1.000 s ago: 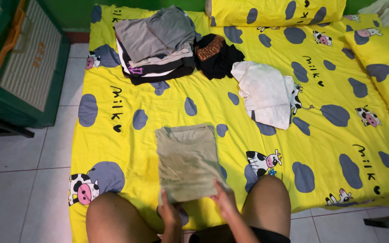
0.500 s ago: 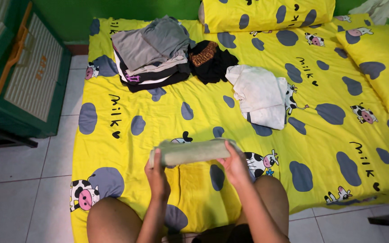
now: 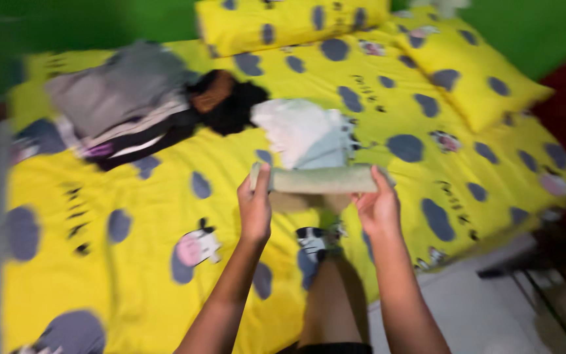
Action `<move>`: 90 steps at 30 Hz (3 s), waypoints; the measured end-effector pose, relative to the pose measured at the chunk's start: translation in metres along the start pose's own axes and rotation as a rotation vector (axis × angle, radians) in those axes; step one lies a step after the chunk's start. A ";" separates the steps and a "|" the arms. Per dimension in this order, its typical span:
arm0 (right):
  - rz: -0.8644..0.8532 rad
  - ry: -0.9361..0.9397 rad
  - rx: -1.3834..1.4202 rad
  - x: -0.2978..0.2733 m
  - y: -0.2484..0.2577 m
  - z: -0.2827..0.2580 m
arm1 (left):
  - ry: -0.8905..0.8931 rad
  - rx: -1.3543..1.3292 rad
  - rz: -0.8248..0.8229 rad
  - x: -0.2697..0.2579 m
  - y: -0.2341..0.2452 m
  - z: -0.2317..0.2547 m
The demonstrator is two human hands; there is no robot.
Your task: The person folds a green shirt and then spreads out a white shirt with a graphic design to begin folding it on a bed.
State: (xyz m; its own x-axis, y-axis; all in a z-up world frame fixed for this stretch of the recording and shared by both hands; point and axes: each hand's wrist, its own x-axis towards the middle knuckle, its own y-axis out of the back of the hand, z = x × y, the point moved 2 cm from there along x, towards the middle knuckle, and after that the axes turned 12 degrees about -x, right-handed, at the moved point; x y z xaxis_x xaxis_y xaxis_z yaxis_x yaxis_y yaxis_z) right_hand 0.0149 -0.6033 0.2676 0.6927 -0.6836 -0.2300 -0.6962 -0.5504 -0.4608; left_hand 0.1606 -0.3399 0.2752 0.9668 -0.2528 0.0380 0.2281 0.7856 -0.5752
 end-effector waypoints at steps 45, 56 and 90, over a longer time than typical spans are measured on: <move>0.184 0.165 -2.044 0.072 0.200 0.165 | -0.070 1.720 -0.580 -0.008 0.108 -0.216; 0.416 0.563 -1.406 0.233 0.042 0.220 | 0.106 1.688 -0.500 0.041 0.146 -0.192; -0.069 -0.581 0.029 -0.205 0.012 0.344 | 0.717 -0.561 0.502 -0.266 0.297 -0.121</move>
State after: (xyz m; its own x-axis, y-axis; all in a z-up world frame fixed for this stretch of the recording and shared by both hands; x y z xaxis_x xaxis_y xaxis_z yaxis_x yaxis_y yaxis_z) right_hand -0.0700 -0.3048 0.0143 0.7318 -0.2674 -0.6269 -0.6460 -0.5654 -0.5128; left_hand -0.0431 -0.1072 -0.0043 0.5978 -0.3905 -0.7001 -0.4459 0.5638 -0.6952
